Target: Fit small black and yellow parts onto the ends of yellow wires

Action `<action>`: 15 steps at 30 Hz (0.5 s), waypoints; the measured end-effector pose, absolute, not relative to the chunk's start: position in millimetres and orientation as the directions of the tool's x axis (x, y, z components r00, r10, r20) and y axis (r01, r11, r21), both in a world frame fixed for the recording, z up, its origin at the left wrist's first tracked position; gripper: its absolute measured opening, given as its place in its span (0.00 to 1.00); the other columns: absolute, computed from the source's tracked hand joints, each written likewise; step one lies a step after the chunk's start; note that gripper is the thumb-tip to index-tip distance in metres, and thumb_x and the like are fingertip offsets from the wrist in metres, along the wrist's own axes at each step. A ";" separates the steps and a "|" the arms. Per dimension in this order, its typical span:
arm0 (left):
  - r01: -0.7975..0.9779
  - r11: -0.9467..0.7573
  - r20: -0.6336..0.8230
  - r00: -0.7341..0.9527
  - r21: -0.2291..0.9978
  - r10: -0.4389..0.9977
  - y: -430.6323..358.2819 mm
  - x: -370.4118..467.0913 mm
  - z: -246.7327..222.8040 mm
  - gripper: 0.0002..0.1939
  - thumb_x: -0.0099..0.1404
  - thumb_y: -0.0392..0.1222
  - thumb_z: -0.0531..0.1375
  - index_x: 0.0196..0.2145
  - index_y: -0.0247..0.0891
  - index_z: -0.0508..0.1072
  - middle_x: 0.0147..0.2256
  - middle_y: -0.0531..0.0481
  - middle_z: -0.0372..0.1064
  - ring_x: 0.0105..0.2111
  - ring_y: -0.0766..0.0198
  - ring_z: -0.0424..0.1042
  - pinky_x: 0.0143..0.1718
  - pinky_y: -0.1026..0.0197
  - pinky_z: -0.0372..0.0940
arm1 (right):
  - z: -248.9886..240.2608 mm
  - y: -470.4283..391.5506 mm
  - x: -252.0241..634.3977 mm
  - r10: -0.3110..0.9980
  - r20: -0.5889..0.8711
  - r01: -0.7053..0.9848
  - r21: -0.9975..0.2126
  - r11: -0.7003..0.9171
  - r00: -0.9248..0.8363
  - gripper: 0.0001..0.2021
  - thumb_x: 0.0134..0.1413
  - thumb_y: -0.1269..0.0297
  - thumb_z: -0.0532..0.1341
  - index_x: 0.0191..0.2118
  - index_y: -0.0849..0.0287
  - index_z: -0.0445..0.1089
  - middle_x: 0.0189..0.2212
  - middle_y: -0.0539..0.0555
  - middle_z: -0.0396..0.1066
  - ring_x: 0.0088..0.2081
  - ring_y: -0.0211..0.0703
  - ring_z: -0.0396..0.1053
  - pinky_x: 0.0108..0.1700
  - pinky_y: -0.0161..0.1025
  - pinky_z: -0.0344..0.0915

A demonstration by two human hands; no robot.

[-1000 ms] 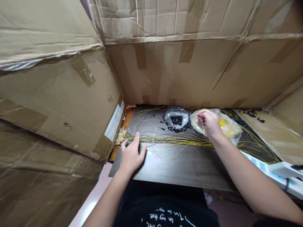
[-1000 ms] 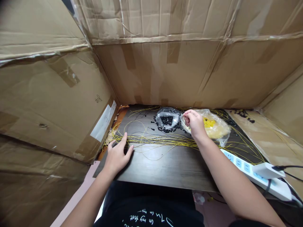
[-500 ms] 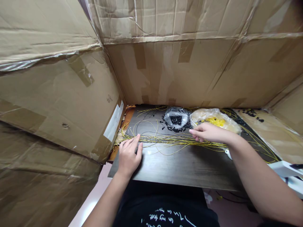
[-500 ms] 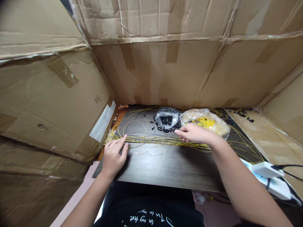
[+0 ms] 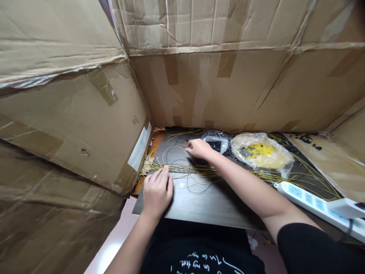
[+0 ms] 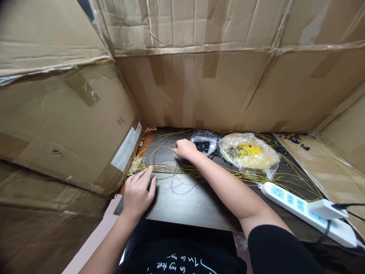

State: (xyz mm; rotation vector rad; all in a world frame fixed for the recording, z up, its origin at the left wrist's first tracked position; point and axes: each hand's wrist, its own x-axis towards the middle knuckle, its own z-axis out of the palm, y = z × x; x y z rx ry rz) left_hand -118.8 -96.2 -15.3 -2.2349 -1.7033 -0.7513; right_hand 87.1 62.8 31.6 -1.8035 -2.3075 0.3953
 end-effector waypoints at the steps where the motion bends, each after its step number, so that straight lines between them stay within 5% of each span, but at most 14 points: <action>1: 0.954 -0.276 0.518 0.180 0.114 0.836 -100.2 -119.5 -16.5 0.24 0.72 0.44 0.50 0.61 0.34 0.65 0.55 0.40 0.70 0.55 0.50 0.68 0.56 0.47 0.56 | 26.0 69.1 79.1 0.973 -0.028 0.925 -0.316 0.210 -0.231 0.19 0.57 0.49 0.61 0.47 0.56 0.74 0.47 0.58 0.74 0.49 0.50 0.71 0.46 0.39 0.64; 7: 0.990 -0.121 0.443 0.079 0.068 0.893 -120.4 -123.8 -25.4 0.29 0.71 0.51 0.50 0.62 0.30 0.64 0.57 0.33 0.67 0.60 0.44 0.63 0.60 0.41 0.53 | 0.7 82.2 54.4 0.987 -0.056 0.939 -0.318 0.127 -0.152 0.16 0.60 0.54 0.58 0.47 0.59 0.73 0.49 0.63 0.72 0.50 0.52 0.72 0.46 0.42 0.66; 15: 0.992 -0.120 0.371 0.097 0.041 0.923 -129.6 -129.2 -25.8 0.33 0.71 0.53 0.49 0.64 0.27 0.60 0.57 0.30 0.65 0.61 0.43 0.63 0.66 0.38 0.46 | -8.5 84.1 50.6 0.984 -0.077 0.941 -0.312 0.132 -0.163 0.11 0.59 0.67 0.60 0.46 0.64 0.72 0.48 0.66 0.72 0.50 0.51 0.71 0.48 0.38 0.65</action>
